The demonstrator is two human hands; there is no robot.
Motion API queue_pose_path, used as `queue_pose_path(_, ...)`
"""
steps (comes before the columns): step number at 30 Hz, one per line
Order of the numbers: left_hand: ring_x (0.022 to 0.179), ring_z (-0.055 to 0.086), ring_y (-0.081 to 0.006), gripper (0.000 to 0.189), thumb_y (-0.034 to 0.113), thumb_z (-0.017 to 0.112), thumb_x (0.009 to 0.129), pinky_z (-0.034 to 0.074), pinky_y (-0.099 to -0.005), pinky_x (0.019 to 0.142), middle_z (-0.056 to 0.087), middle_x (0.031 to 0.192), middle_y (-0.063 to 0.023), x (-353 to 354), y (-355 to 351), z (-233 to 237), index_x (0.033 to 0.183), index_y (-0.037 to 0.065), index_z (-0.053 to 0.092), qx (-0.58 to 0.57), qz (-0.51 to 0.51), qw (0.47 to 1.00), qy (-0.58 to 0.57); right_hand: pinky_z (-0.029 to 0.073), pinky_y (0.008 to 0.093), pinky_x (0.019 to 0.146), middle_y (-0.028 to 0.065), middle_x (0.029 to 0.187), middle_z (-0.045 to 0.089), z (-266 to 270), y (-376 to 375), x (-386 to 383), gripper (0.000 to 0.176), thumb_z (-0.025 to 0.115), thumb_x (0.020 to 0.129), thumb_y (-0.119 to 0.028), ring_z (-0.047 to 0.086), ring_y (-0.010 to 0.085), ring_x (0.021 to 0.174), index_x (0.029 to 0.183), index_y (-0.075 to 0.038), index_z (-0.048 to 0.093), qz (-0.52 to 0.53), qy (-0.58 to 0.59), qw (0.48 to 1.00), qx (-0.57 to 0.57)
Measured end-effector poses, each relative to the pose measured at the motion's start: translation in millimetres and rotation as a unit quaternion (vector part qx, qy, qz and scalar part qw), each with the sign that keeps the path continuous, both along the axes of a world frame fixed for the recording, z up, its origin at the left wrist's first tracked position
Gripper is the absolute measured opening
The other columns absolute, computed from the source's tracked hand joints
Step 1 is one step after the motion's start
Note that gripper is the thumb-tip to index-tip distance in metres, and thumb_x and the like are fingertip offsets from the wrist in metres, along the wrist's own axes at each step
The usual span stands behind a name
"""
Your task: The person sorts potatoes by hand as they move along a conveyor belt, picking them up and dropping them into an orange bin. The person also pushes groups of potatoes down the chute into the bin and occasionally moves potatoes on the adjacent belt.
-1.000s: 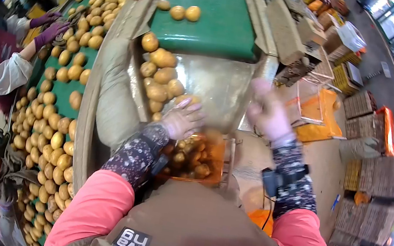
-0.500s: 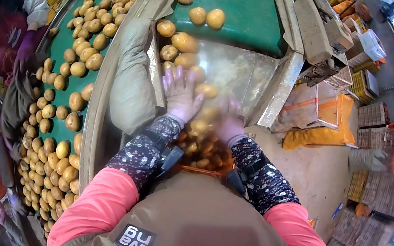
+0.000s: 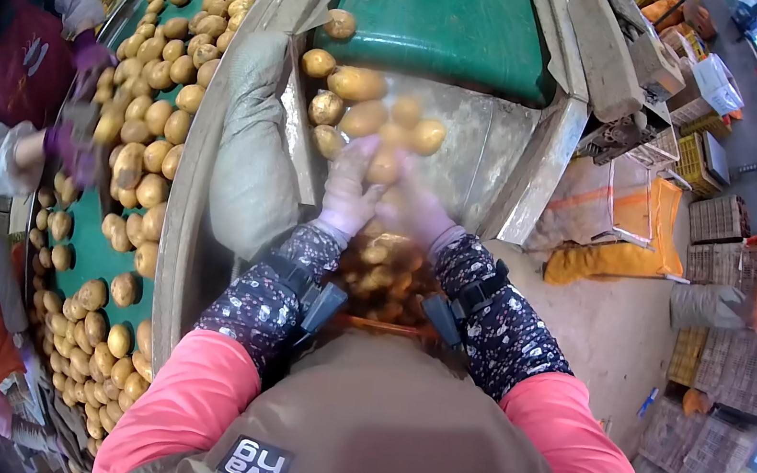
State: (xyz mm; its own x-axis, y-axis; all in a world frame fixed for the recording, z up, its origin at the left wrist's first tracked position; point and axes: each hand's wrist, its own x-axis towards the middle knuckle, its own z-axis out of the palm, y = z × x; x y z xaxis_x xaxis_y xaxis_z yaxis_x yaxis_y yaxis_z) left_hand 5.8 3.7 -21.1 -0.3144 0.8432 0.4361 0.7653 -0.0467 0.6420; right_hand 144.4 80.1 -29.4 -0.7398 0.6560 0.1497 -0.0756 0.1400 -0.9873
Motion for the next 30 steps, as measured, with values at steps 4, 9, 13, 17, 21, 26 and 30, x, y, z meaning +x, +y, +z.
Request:
queue_pose_path(4,0.127,0.049,-0.0404,0.064,0.009,0.067,0.080,0.037,-0.0457,0.110,0.051,0.135,-0.0235,-1.8,5.8,-12.2,0.141,0.003,0.045,0.014,-0.091,0.994,-0.052,0.046,0.0341,0.103,0.0132,0.136,0.048,28.0,4.2,0.4,0.095,0.077,0.073,0.005,0.052,0.0219,0.121,0.152,-0.009,0.027,-0.044,0.032,0.948,-0.314)
queue_pose_path(9,0.138,0.033,-0.0436,0.073,0.024,0.068,0.081,0.025,-0.0520,0.115,0.041,0.144,-0.0231,-0.5,3.0,3.2,0.145,0.003,0.038,-0.010,-0.012,0.992,0.128,0.049,0.0306,0.099,0.0107,0.134,0.049,16.1,18.8,12.3,0.085,0.075,0.069,0.010,0.054,0.0196,0.118,0.144,-0.006,0.038,-0.089,0.009,0.994,-0.059)
queue_pose_path(13,0.145,0.020,-0.0407,0.069,0.039,0.064,0.083,0.013,-0.0534,0.119,0.034,0.152,-0.0158,2.6,-9.3,0.1,0.142,0.010,0.044,-0.154,-0.046,0.958,0.236,0.050,0.0305,0.097,0.0112,0.130,0.051,30.3,14.4,21.2,0.080,0.070,0.071,0.014,0.056,0.0200,0.116,0.142,-0.006,0.038,-0.043,0.093,0.990,0.101)
queue_pose_path(17,0.148,0.019,-0.0343,0.054,0.041,0.049,0.094,0.009,-0.0519,0.121,0.034,0.156,-0.0060,1.9,-16.0,-1.2,0.143,0.019,0.046,-0.286,-0.192,0.867,0.360,0.052,0.0314,0.094,0.0141,0.122,0.056,71.2,3.7,22.8,0.077,0.068,0.074,0.014,0.060,0.0208,0.108,0.141,-0.006,0.036,-0.075,0.051,0.964,-0.249)
queue_pose_path(21,0.135,0.041,-0.0296,0.047,0.041,0.053,0.091,0.016,-0.0556,0.119,0.052,0.138,-0.0049,-1.7,-15.4,-25.5,0.135,0.024,0.054,-0.126,-0.275,0.859,0.413,0.056,0.0349,0.082,0.0174,0.109,0.061,88.4,0.9,29.2,0.073,0.067,0.078,0.009,0.065,0.0228,0.092,0.141,-0.006,0.034,-0.046,0.019,0.944,-0.326)
queue_pose_path(26,0.132,0.044,-0.0227,0.036,0.038,0.052,0.091,0.021,-0.0511,0.118,0.059,0.130,-0.0010,13.1,12.2,-15.3,0.123,0.028,0.064,-0.145,-0.284,0.861,0.396,0.056,0.0357,0.067,0.0162,0.099,0.065,26.9,17.4,30.5,0.053,0.061,0.090,-0.013,0.066,0.0236,0.076,0.138,-0.006,0.038,0.003,0.081,0.994,0.068)
queue_pose_path(30,0.129,0.045,-0.0223,0.026,0.038,0.052,0.091,0.025,-0.0490,0.117,0.063,0.119,-0.0009,22.6,24.0,14.0,0.107,0.027,0.070,-0.274,-0.311,0.848,0.330,0.057,0.0313,0.072,0.0151,0.104,0.067,59.7,11.0,42.1,0.043,0.056,0.095,-0.029,0.067,0.0194,0.085,0.127,-0.001,0.052,0.038,0.148,0.962,-0.225)
